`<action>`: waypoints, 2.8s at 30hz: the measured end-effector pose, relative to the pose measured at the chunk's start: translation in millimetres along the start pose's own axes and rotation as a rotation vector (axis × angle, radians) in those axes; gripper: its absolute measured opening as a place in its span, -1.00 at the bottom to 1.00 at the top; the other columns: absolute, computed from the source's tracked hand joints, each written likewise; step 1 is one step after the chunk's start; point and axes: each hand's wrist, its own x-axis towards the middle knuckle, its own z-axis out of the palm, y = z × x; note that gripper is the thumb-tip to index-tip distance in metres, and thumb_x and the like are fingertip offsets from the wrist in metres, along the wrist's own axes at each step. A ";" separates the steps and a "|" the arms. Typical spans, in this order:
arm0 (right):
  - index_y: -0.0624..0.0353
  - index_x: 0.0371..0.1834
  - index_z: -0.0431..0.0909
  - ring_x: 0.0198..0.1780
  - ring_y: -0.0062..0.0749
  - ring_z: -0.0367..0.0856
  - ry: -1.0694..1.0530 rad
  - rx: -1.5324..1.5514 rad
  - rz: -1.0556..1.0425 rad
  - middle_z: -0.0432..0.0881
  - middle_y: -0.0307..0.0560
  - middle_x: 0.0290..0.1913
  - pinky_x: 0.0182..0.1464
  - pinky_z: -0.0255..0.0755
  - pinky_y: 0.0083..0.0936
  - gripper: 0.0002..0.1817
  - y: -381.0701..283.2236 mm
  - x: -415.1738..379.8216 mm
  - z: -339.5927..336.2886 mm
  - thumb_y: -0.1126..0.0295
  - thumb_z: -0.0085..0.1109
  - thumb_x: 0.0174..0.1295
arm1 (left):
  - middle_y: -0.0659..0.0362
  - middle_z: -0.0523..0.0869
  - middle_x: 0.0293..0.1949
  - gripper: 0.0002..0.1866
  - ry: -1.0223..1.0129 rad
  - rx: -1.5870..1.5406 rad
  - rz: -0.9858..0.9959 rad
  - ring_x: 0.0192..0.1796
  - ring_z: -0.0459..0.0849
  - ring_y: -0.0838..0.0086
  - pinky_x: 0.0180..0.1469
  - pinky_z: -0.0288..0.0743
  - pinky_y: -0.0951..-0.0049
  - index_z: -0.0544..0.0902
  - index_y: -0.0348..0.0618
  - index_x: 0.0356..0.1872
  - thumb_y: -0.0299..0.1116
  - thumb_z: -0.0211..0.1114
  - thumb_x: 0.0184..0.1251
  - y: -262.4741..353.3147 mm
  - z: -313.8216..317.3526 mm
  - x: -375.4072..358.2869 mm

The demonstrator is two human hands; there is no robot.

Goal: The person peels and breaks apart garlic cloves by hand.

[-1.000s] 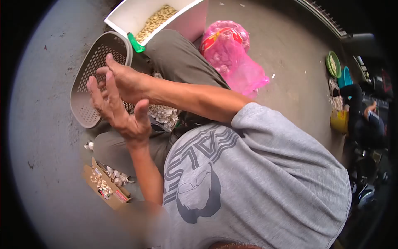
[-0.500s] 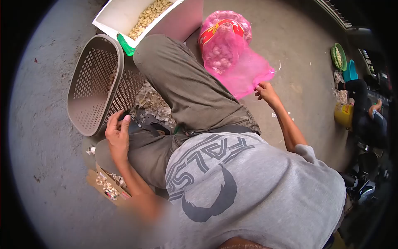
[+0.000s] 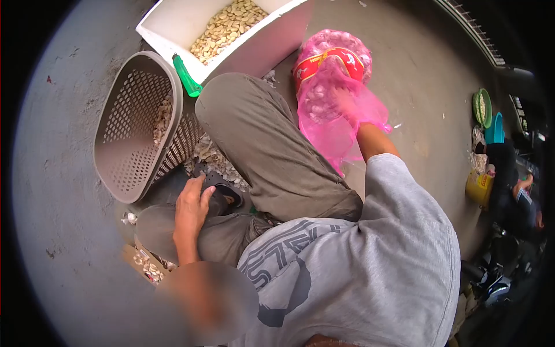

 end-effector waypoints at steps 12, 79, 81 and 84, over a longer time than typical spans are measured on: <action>0.12 0.16 0.59 -0.20 -0.25 0.72 -0.084 1.006 0.547 0.73 -0.09 -0.13 -0.21 0.59 -0.25 -0.51 -66.3 -67.4 -107.0 0.03 0.36 0.34 | -0.14 0.71 -0.01 -0.64 0.060 0.001 0.079 0.03 0.68 -0.11 0.06 0.55 0.06 0.64 -0.35 0.10 -0.34 0.36 0.40 4.7 6.4 6.4; 0.43 -0.26 0.63 -0.43 -0.58 0.41 -0.683 0.841 -0.548 0.58 -0.13 -0.52 -0.39 0.38 -0.37 -0.62 -493.4 -4.6 -208.7 0.21 0.29 0.46 | 0.29 0.65 -0.46 -0.61 0.679 -1.486 -0.081 -0.48 0.53 0.64 -0.42 0.35 0.58 0.70 -0.18 -0.33 -0.02 0.30 0.49 -28.8 5.5 2.4; 0.40 -0.27 0.63 -0.46 -0.64 0.37 -0.797 0.942 -0.493 0.51 -0.25 -0.53 -0.44 0.33 -0.44 -0.65 -497.2 -9.0 -204.9 0.24 0.27 0.47 | 0.27 0.65 -0.46 -0.61 0.685 -1.549 -0.114 -0.47 0.55 0.63 -0.43 0.38 0.56 0.70 -0.19 -0.33 -0.03 0.27 0.46 -27.5 3.2 -4.0; 0.37 -0.27 0.63 -0.52 -0.68 0.33 -0.945 0.923 -0.373 0.47 -0.32 -0.56 -0.51 0.27 -0.51 -0.65 -495.1 -16.6 -220.8 0.23 0.26 0.48 | 0.25 0.67 -0.44 -0.67 0.601 -1.609 -0.102 -0.45 0.59 0.62 -0.43 0.41 0.55 0.70 -0.20 -0.34 -0.12 0.25 0.43 -25.8 0.3 -8.1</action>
